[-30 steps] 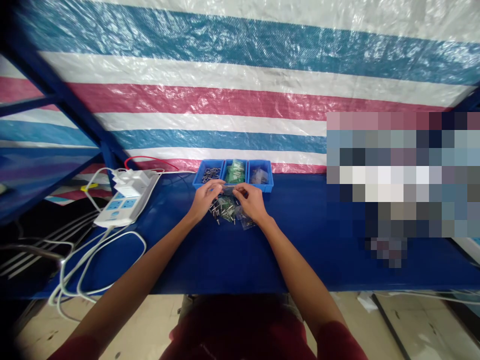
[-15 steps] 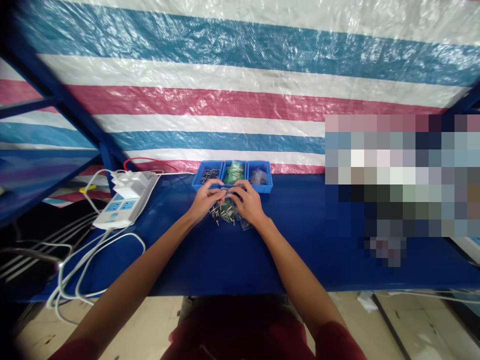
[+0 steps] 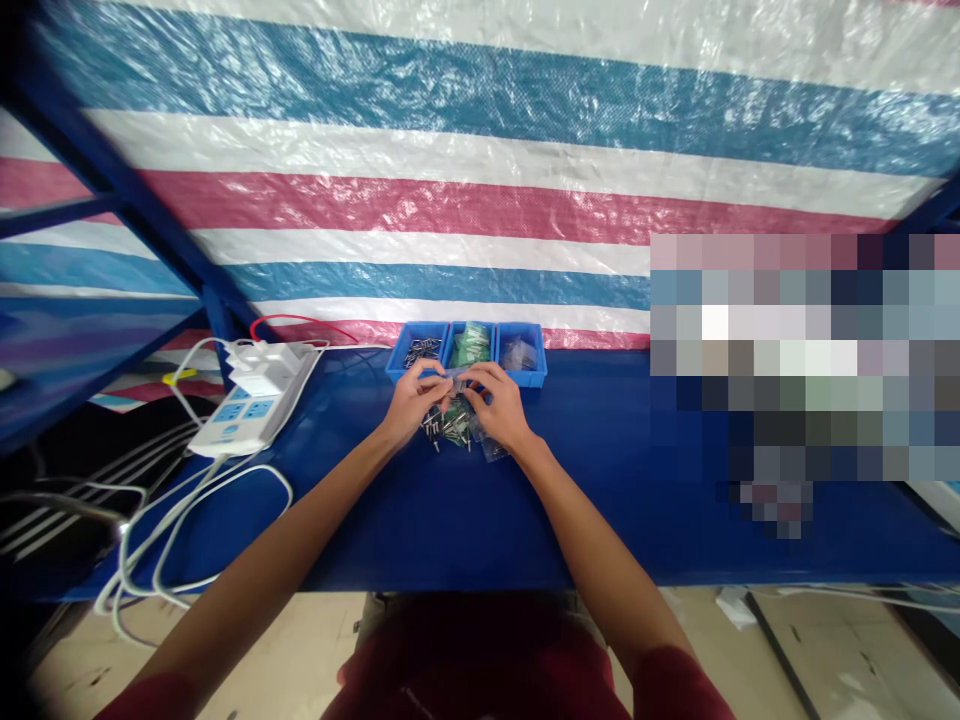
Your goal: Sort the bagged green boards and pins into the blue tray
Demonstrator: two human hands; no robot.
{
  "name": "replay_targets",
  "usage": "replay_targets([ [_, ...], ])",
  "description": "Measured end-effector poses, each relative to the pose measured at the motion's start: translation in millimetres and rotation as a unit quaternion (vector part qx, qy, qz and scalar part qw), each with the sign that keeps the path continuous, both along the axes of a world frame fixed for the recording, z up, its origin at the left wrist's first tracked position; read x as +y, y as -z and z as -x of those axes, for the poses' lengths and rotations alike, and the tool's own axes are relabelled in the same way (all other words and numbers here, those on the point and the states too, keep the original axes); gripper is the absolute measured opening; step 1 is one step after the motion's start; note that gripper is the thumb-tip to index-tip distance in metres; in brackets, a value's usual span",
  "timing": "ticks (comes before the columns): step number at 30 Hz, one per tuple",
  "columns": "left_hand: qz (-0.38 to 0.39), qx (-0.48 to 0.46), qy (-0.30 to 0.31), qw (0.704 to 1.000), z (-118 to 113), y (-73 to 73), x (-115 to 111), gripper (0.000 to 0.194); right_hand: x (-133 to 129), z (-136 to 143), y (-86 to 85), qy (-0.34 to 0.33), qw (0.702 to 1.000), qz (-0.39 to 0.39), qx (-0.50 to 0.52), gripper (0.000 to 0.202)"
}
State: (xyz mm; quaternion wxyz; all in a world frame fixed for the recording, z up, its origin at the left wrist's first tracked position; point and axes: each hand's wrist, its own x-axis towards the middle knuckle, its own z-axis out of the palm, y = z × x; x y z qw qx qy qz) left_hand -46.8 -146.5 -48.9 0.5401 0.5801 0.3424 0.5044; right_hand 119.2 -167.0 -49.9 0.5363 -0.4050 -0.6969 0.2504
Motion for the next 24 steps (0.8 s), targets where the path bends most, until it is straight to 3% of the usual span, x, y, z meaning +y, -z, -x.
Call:
replay_targets([
  [3, -0.001, 0.016, -0.009, 1.0, 1.1, 0.0, 2.2, 0.037, 1.9, -0.1, 1.2, 0.032, 0.999, -0.032, -0.025, 0.015],
  [7, -0.069, 0.077, -0.049, 0.993, 3.3, 1.1, 5.4, 0.039, 4.8, -0.8, 5.0, 0.053, 0.997, 0.045, 0.016, 0.016],
  [10, -0.043, 0.082, -0.035, 0.995, 3.4, 2.7, 5.4, 0.039, 3.8, -1.6, 4.2, 0.039, 0.994, 0.083, 0.055, 0.019],
  [14, 0.011, 0.029, -0.018, 0.999, 2.6, 3.4, 3.3, 0.04, 1.1, -2.3, 0.2, 0.012, 1.0, 0.017, 0.019, 0.016],
  [19, 0.049, 0.005, 0.011, 0.999, 2.9, 1.6, 2.7, 0.049, 2.7, -2.2, 0.7, 0.041, 0.997, -0.04, -0.05, 0.013],
  [24, -0.033, 0.055, -0.009, 0.998, 4.2, -0.1, 5.7, 0.043, 3.9, -2.3, 1.6, 0.052, 0.998, 0.043, 0.009, 0.024],
])
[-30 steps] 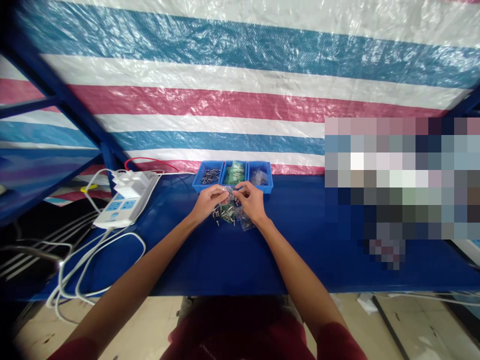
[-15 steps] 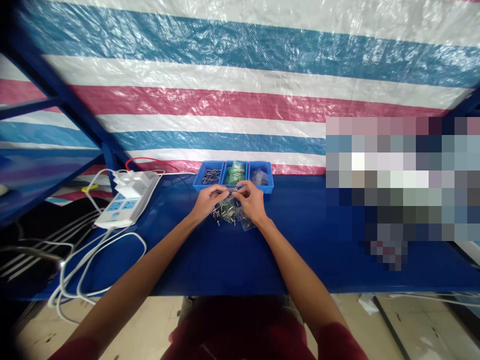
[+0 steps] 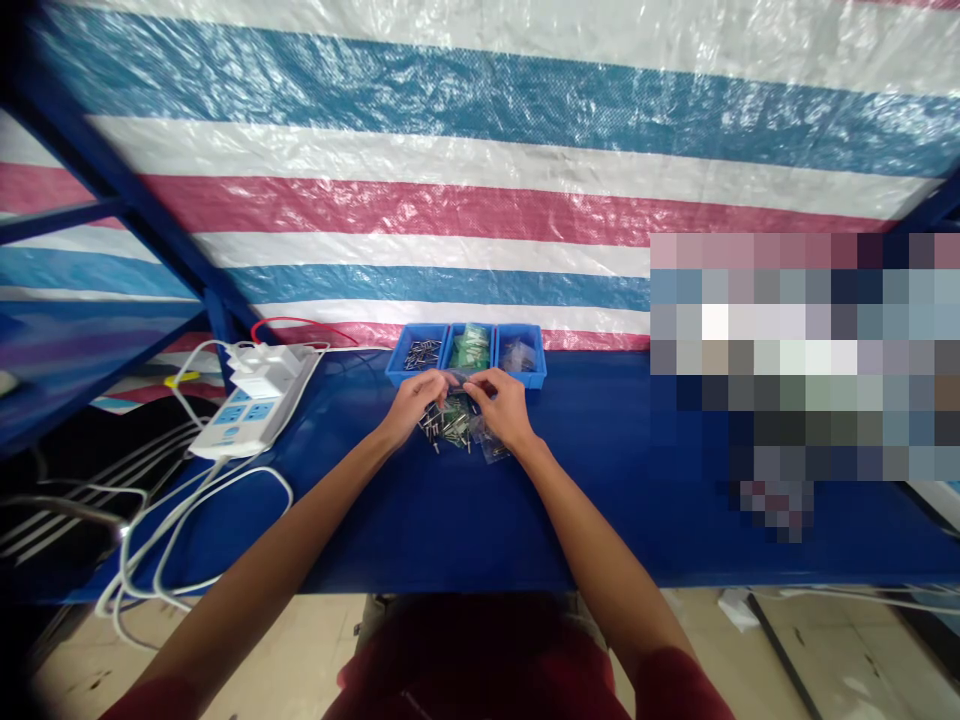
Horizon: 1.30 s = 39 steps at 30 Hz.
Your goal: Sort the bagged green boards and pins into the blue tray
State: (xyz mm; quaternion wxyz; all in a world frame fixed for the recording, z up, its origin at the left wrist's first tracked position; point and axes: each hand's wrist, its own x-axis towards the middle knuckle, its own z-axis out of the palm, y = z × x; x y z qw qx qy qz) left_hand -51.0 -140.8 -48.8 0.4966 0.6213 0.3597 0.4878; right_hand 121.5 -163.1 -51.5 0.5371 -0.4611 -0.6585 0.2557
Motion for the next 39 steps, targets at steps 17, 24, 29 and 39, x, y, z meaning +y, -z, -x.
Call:
replay_targets([
  [17, -0.062, 0.1, -0.104, 0.988, 7, -1.5, -1, 0.025, 10, -18, -9.3, 0.002, 0.947, 0.241, 0.212, 0.034],
  [24, -0.089, 0.138, -0.102, 0.981, 9, -1.5, -3, 0.022, 9, -46, -13.5, -0.019, 0.953, 0.206, -0.219, 0.019],
  [29, -0.104, 0.152, -0.106, 0.977, 10, -2.3, -4, 0.022, 7, -54, -1.8, -0.029, 0.898, 0.239, -0.368, 0.049],
  [39, -0.145, 0.189, -0.099, 0.966, 10, 1.1, -3, 0.025, 13, -43, -0.6, 0.033, 0.874, 0.244, -0.419, 0.021],
])
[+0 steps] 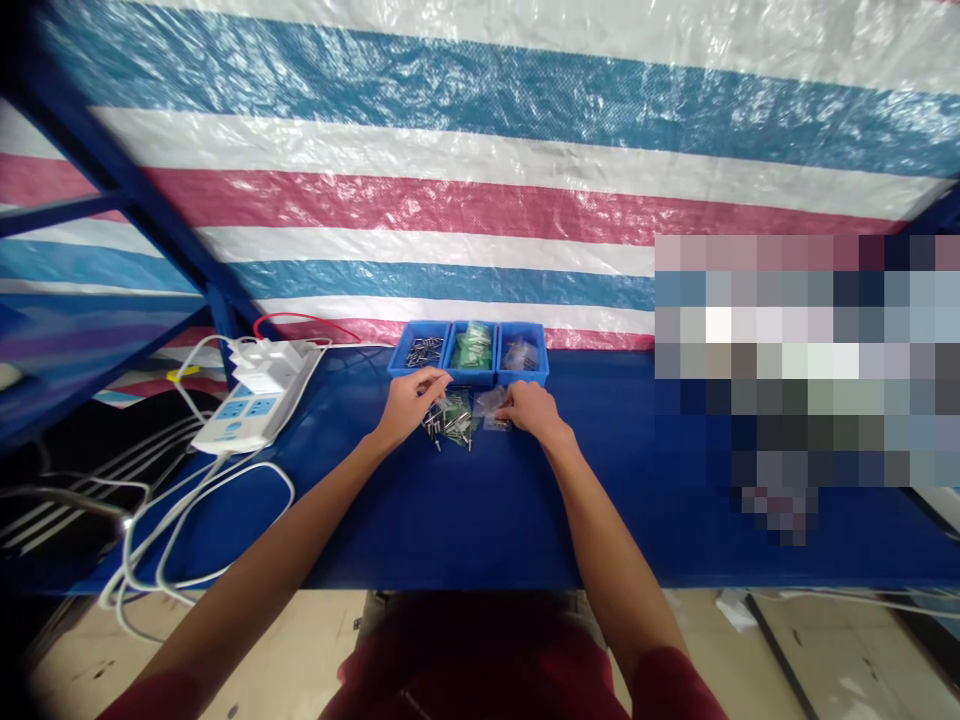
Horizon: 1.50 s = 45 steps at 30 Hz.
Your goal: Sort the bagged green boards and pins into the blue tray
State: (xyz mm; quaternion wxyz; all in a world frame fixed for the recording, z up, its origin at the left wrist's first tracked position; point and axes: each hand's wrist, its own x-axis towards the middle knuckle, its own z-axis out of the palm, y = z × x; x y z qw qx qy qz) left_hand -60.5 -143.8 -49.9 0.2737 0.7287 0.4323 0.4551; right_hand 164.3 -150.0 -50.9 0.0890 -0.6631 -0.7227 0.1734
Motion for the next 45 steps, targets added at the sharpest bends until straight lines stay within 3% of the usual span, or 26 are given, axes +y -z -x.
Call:
replay_targets([
  [7, -0.014, 0.012, 0.01, 1.0, -1, -0.6, -1, 0.027, 5, 4, 1.9, -0.032, 0.993, -0.071, 0.089, 0.009],
  [11, -0.015, 0.014, 0.009, 1.0, -1, 0.1, -1, 0.027, 1, 8, -1.1, -0.016, 0.988, -0.069, 0.136, 0.014],
  [14, -0.017, 0.021, 0.007, 1.0, -1, 0.5, -1, 0.027, -1, 9, -4.8, -0.006, 0.984, -0.091, 0.155, 0.002],
  [20, -0.046, 0.036, -0.012, 0.998, -3, -0.9, -1, 0.025, -2, 13, -8.9, 0.004, 0.952, -0.17, 0.256, 0.007],
  [27, -0.038, 0.05, 0.002, 0.998, -5, 0.1, -2, 0.024, -4, 14, -10.8, 0.017, 0.96, -0.168, 0.224, 0.007],
  [35, -0.032, 0.049, -0.003, 0.998, -5, 0.4, -2, 0.026, -7, 14, -12.8, 0.02, 0.968, -0.216, 0.124, 0.006],
  [41, 0.007, 0.029, 0.007, 1.0, -6, -1.4, -3, 0.029, -10, 17, -17.8, 0.035, 0.939, -0.215, 0.266, 0.01],
  [45, 0.089, -0.036, 0.081, 0.992, -6, 0.9, -1, 0.037, -13, 26, -16.6, 0.008, 0.916, -0.21, 0.341, 0.019],
])
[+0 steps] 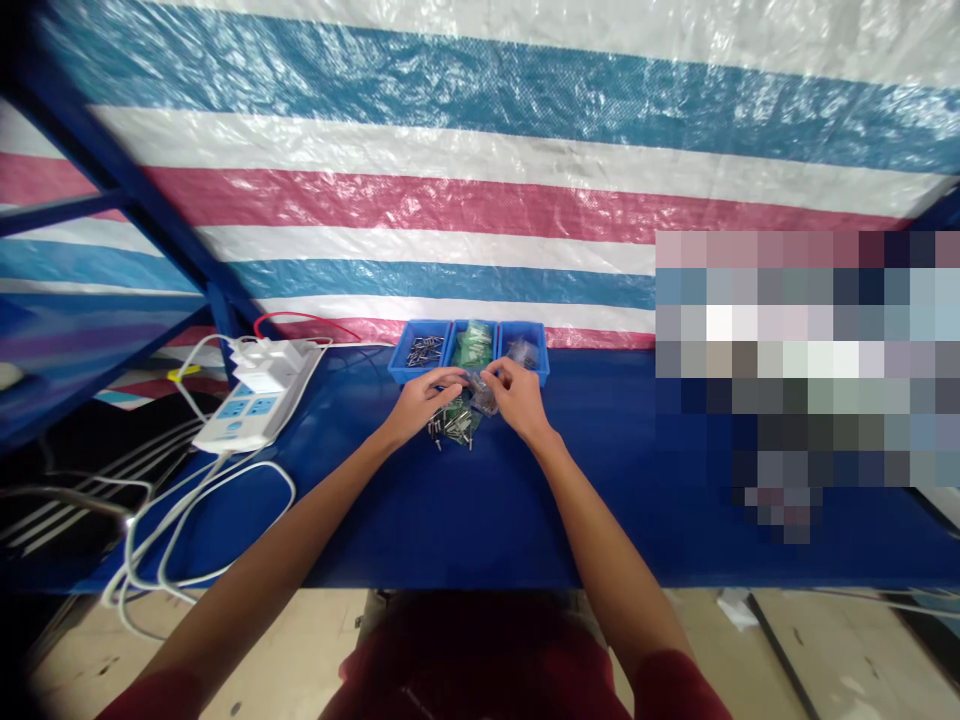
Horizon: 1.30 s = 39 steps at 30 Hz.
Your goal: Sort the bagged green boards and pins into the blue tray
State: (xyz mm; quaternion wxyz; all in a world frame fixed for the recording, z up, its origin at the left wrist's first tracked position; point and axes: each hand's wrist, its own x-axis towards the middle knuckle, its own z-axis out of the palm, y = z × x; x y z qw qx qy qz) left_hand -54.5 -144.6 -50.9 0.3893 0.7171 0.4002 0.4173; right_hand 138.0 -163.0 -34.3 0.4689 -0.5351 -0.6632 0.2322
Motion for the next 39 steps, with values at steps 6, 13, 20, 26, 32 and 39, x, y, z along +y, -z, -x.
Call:
replay_targets([
  [6, 0.067, -0.083, 0.023, 0.994, 1, 0.7, 5, 0.032, -2, 12, 8.5, -0.028, 0.999, 0.001, 0.037, 0.024],
  [13, 0.098, -0.061, 0.037, 0.993, -1, -5.0, 1, 0.031, -3, 15, 12.4, -0.045, 0.998, 0.006, 0.038, 0.025],
  [20, 0.07, -0.105, -0.009, 0.992, 1, -4.8, 3, 0.032, -8, 14, 8.2, -0.075, 0.994, -0.085, -0.005, 0.021],
  [26, 0.107, -0.147, -0.009, 0.983, 0, -4.5, 4, 0.036, -4, 15, 13.6, -0.056, 0.99, -0.121, -0.045, 0.017],
  [32, 0.079, -0.159, -0.026, 0.984, -3, -4.6, 3, 0.036, -3, 16, 15.6, -0.081, 0.993, -0.081, -0.042, 0.019],
  [39, -0.089, 0.022, -0.125, 0.988, 9, -1.6, 7, 0.03, 3, 6, 18.4, -0.024, 0.993, -0.078, -0.091, 0.018],
])
